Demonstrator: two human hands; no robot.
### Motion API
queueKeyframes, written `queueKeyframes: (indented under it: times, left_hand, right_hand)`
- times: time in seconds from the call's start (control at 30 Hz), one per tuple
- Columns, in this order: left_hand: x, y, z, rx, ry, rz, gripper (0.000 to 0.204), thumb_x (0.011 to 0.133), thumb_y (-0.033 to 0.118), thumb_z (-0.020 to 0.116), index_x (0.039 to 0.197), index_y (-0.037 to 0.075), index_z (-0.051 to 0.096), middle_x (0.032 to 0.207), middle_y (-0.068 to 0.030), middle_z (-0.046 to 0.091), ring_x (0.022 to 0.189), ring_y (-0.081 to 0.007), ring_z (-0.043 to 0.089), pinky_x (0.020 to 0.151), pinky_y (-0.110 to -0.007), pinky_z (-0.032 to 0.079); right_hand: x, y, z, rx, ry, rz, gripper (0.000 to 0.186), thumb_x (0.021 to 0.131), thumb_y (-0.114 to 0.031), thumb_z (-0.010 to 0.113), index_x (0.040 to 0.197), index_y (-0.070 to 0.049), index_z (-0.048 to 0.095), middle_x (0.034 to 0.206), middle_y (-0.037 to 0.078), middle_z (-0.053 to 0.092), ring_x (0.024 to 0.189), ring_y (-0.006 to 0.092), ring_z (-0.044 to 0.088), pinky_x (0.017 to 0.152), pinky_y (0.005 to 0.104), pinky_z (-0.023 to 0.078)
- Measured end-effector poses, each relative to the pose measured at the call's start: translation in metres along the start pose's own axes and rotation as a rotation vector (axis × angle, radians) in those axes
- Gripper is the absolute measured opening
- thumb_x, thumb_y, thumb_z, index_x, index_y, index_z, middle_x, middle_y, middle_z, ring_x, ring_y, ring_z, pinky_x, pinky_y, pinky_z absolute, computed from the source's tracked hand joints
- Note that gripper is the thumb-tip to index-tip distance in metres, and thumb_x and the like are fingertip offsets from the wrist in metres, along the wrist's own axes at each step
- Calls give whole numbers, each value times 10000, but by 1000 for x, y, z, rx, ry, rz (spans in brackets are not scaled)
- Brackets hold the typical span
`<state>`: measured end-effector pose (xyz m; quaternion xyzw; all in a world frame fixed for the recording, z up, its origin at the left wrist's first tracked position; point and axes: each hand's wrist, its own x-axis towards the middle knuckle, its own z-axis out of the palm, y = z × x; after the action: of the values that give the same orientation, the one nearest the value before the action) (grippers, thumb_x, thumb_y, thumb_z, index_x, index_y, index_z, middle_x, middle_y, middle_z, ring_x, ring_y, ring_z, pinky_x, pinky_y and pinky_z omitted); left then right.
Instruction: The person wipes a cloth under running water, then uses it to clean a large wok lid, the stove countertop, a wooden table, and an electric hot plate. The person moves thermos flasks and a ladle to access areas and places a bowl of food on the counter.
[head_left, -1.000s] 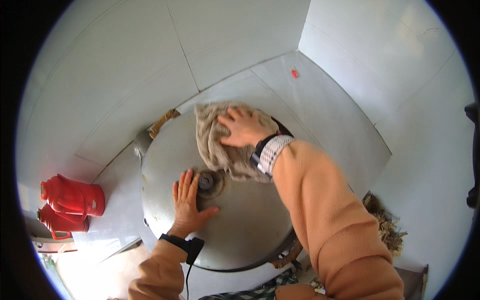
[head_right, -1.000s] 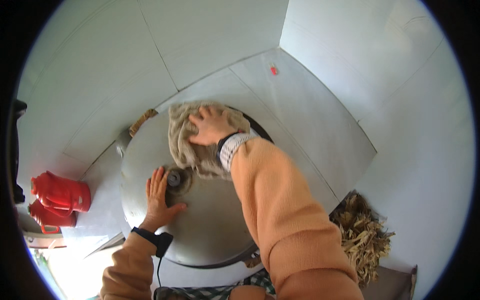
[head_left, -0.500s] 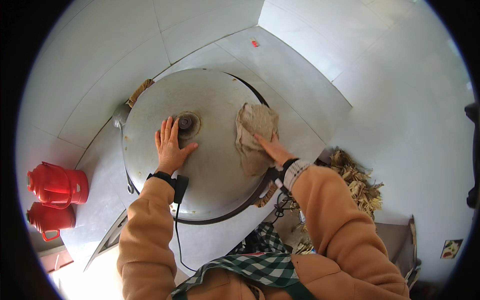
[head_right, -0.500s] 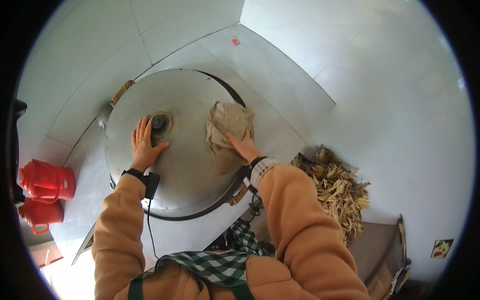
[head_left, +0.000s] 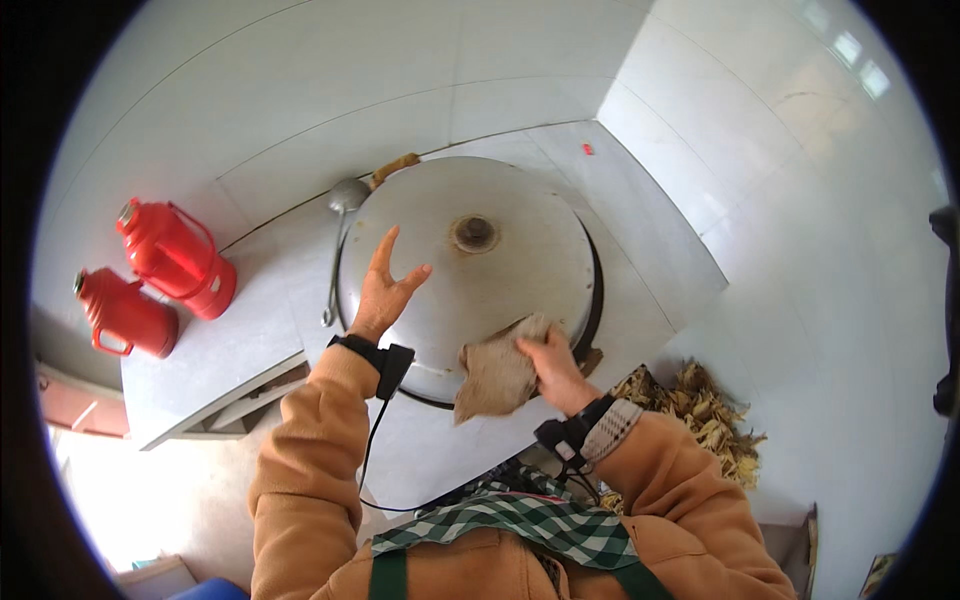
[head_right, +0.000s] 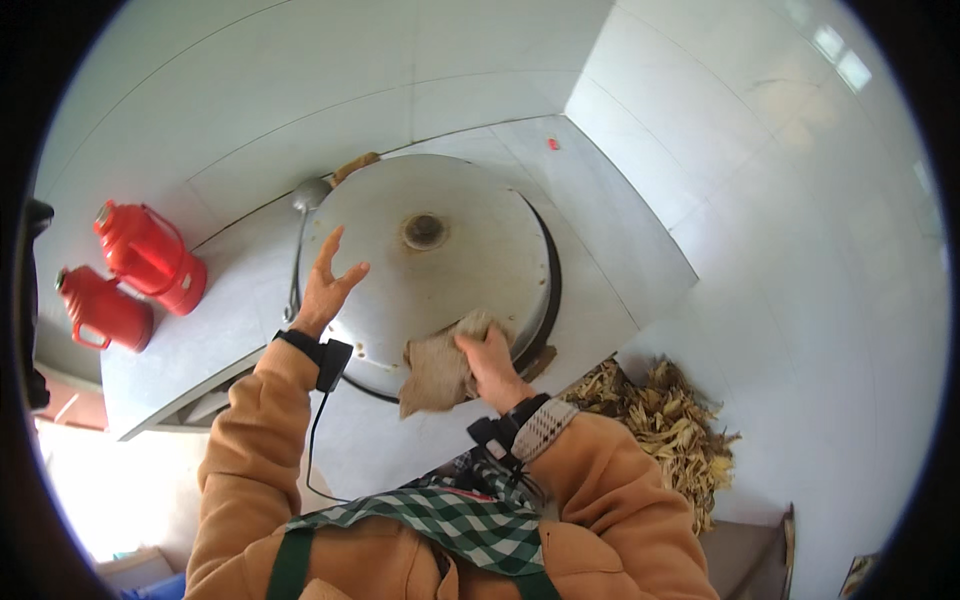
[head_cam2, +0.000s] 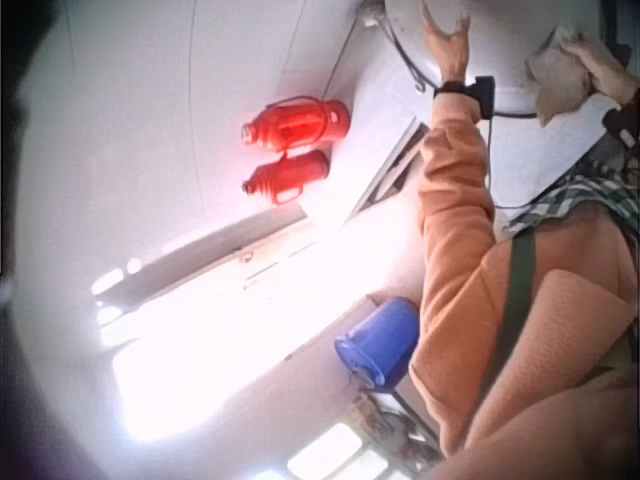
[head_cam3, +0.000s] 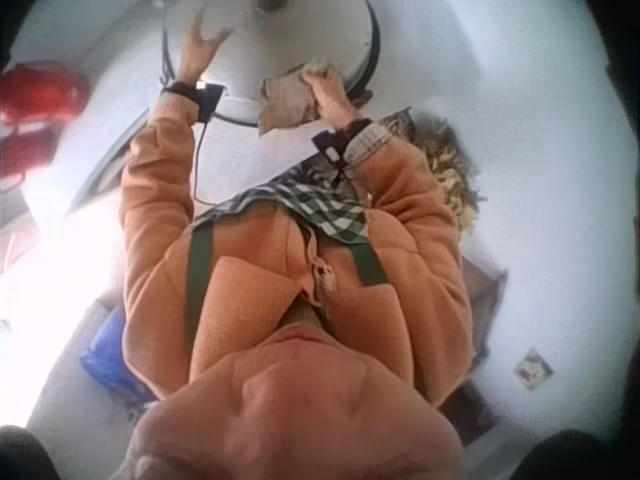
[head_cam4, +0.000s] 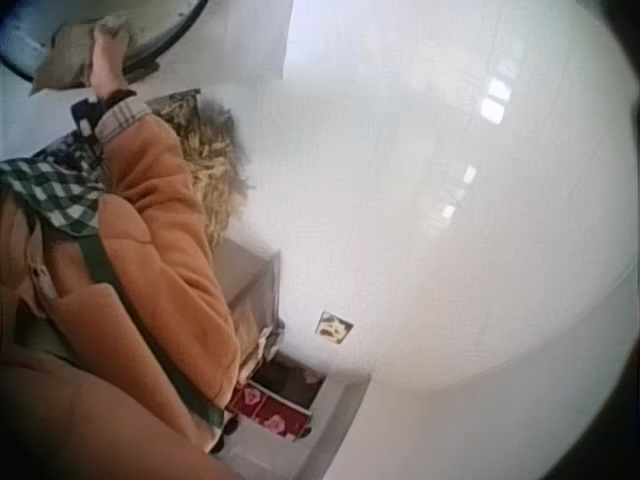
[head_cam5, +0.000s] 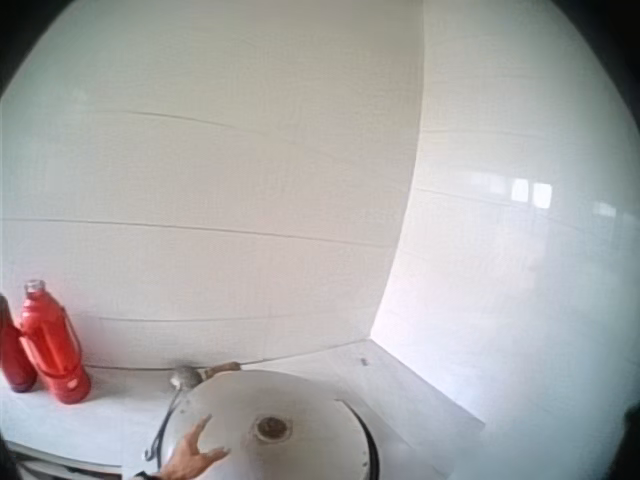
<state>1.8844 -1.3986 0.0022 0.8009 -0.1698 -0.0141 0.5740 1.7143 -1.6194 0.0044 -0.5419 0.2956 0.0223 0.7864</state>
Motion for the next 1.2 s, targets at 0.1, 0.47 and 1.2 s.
queueKeyframes:
  times: [0.1, 0.47, 1.2]
  left_hand:
    - [-38, 12, -32, 26, 88, -6, 731, 824, 246, 733, 1427, 31, 381, 1432, -227, 419, 1354, -332, 373, 1108, -406, 309]
    - [-95, 20, 70, 648, -206, 245, 794, 725, 411, 772, 1414, 203, 436, 1534, -164, 249, 1433, -334, 210, 1130, -597, 143]
    - [-19, -164, -54, 480, 193, -691, 619, 965, 511, 365, 974, -71, 575, 1042, -322, 613, 1038, -478, 548, 901, -483, 428]
  right_hand:
    - [2, -39, 25, -228, -201, -119, 399, 889, -145, 642, 1205, 35, 479, 1095, 115, 586, 1000, 222, 596, 835, 368, 518]
    - [166, -55, 38, -1212, -99, -855, 590, 920, -255, 553, 1428, -57, 330, 1429, 221, 383, 1312, 400, 354, 1087, 451, 309]
    - [194, -21, 21, -1628, 38, -1069, 638, 892, -346, 548, 1393, 4, 365, 1464, 183, 345, 1350, 347, 310, 1097, 494, 227]
